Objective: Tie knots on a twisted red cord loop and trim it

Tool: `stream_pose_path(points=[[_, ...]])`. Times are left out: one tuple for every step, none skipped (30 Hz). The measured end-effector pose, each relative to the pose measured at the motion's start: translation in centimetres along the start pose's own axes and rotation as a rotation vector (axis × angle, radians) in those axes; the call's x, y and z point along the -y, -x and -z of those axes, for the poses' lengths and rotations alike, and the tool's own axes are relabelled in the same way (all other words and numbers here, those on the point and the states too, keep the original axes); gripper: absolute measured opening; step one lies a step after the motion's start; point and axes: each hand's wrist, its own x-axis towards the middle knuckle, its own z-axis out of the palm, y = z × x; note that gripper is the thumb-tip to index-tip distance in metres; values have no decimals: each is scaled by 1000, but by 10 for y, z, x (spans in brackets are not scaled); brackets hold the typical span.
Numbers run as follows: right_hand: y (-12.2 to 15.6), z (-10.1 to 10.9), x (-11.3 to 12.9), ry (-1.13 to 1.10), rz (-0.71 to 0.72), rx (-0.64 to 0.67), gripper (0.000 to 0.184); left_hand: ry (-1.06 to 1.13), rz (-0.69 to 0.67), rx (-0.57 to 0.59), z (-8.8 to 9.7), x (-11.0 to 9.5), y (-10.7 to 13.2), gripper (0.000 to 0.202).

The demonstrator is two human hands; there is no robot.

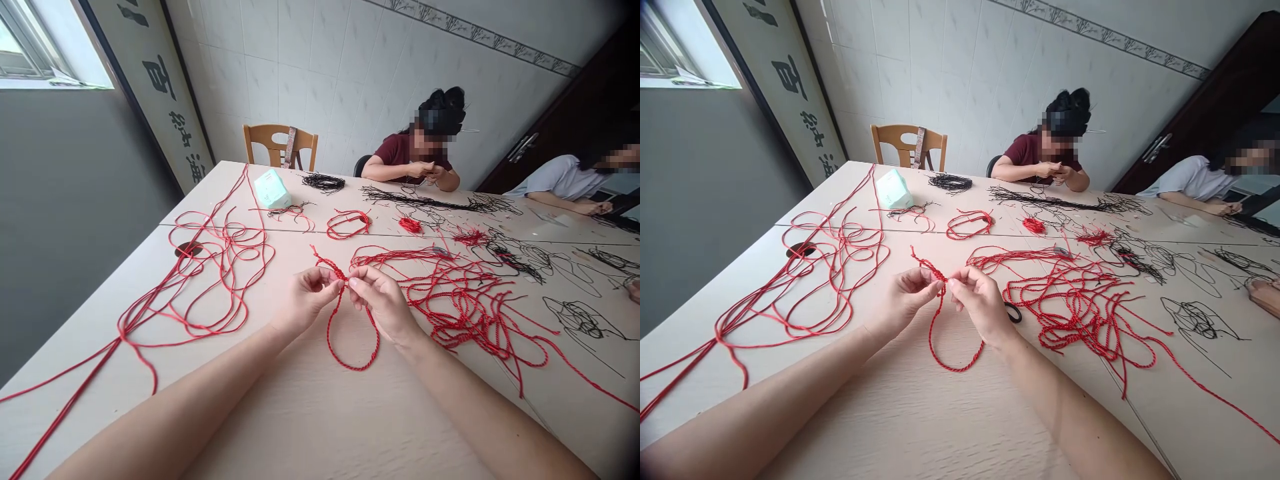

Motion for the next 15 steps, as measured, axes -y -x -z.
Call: stream_pose_path(points=[[0, 0, 1, -34, -34, 6, 18, -16, -8, -5, 0, 1, 0, 25], [0, 0, 1, -68, -64, 9, 17, -21, -10, -7, 0, 1, 0, 25], [-1, 0, 1, -100, -89, 12, 17, -20, -9, -6, -1, 2, 1, 25], [-1, 0, 1, -131, -109, 11, 16, -12, -5, -1, -1, 2, 1, 26], [-1, 0, 0, -159, -127, 10, 16, -2, 0, 4, -1, 2, 1, 26], [-2, 0, 0, -186, -143, 10, 15, 11, 9, 11, -2, 1, 2, 26], [-2, 1, -1, -209, -160, 12, 15, 26, 22, 20, -3, 1, 2, 26], [-2, 1, -1, -228, -176, 15, 14, 41, 38, 28, -3, 0, 2, 26], [-2, 1, -2, -242, -189, 17, 14, 57, 56, 35, -4, -1, 3, 25], [-3, 1, -2, -252, -197, 19, 14, 73, 76, 40, -4, -2, 3, 25], [-3, 1, -3, -256, -199, 19, 14, 87, 96, 45, -4, -3, 3, 24], [-3, 1, -3, -252, -193, 16, 14, 100, 114, 49, -5, -4, 4, 23], [-3, 1, -4, -241, -180, 12, 14, 110, 127, 50, -5, -4, 4, 22], [-2, 1, -4, -224, -162, 6, 14, 120, 137, 51, -5, -5, 4, 21], [-2, 1, -4, -206, -146, 2, 15, 130, 143, 56, -5, -5, 4, 21]])
